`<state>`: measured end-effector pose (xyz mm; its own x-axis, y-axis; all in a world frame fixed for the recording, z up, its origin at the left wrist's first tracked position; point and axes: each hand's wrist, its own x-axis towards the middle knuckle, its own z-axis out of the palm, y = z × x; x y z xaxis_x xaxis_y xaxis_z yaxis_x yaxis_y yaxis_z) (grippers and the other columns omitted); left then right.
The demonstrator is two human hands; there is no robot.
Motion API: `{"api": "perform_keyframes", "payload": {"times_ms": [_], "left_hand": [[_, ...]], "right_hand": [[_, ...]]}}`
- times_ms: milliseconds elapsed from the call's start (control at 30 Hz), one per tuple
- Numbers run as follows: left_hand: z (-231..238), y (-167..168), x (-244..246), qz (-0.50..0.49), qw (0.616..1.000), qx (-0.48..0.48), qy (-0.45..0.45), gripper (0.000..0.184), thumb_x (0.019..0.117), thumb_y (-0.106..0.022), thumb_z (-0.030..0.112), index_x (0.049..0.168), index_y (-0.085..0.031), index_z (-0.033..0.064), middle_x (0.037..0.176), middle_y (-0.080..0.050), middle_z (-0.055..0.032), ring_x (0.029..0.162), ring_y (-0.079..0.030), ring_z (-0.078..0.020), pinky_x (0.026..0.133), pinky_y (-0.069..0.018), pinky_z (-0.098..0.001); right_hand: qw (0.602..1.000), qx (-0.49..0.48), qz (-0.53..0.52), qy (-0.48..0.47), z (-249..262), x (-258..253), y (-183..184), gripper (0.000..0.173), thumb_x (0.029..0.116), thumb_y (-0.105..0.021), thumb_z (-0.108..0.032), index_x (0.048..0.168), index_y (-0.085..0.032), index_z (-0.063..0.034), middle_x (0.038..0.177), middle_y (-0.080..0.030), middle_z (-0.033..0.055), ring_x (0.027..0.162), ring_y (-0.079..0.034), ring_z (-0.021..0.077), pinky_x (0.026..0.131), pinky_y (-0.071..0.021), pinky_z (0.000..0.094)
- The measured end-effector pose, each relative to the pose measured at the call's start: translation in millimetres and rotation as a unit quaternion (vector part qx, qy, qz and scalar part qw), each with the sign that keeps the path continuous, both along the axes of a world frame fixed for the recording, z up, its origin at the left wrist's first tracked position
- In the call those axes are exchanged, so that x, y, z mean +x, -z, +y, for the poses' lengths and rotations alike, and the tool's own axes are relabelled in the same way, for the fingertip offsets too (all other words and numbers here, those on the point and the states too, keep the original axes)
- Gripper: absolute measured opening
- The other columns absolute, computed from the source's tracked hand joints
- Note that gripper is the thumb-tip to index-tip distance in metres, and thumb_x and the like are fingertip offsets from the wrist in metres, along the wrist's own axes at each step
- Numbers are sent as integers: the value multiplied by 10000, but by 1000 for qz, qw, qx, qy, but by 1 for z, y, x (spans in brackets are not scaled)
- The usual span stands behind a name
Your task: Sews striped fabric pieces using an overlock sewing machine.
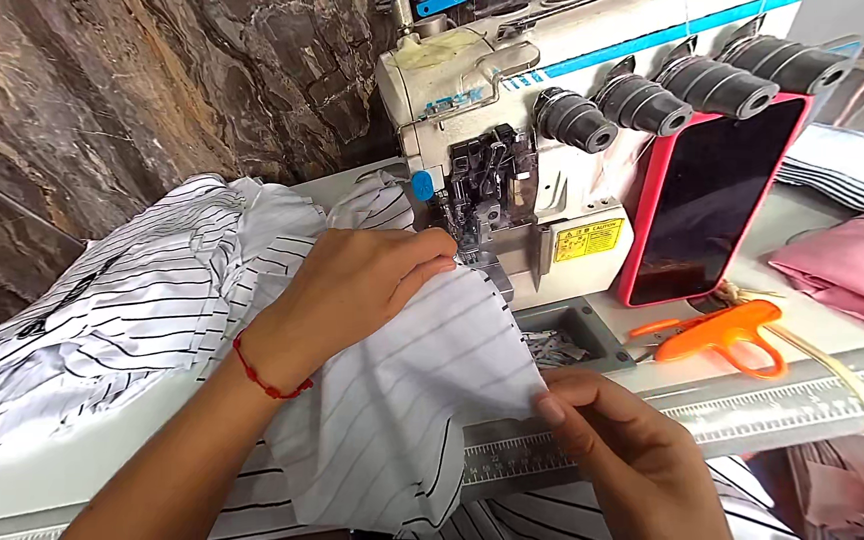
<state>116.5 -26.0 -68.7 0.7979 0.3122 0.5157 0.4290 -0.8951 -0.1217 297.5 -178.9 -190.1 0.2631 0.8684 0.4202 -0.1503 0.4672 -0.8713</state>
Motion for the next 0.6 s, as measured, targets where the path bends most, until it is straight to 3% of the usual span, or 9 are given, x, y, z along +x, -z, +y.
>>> {"api": "perform_keyframes", "payload": {"times_ms": [267, 600], "left_hand": [[-4, -7, 4, 45, 996, 71, -11, 277, 1055, -499, 296, 1035, -730, 144, 587, -563, 1, 458, -543, -178, 400, -357, -330], [-3, -6, 0, 59, 996, 66, -9, 266, 1035, -521, 313, 981, -734, 162, 629, -602, 12, 486, -574, -162, 398, -368, -325]], "right_hand": [[998, -15, 68, -1, -1, -6, 1, 90, 1018, -589, -94, 971, -625, -162, 970, -702, -94, 828, -699, 19, 756, -619, 224], [996, -15, 83, -6, -2, -7, -2, 130, 952, -675, -42, 922, -649, -166, 959, -713, -86, 792, -702, 14, 723, -620, 205]]}}
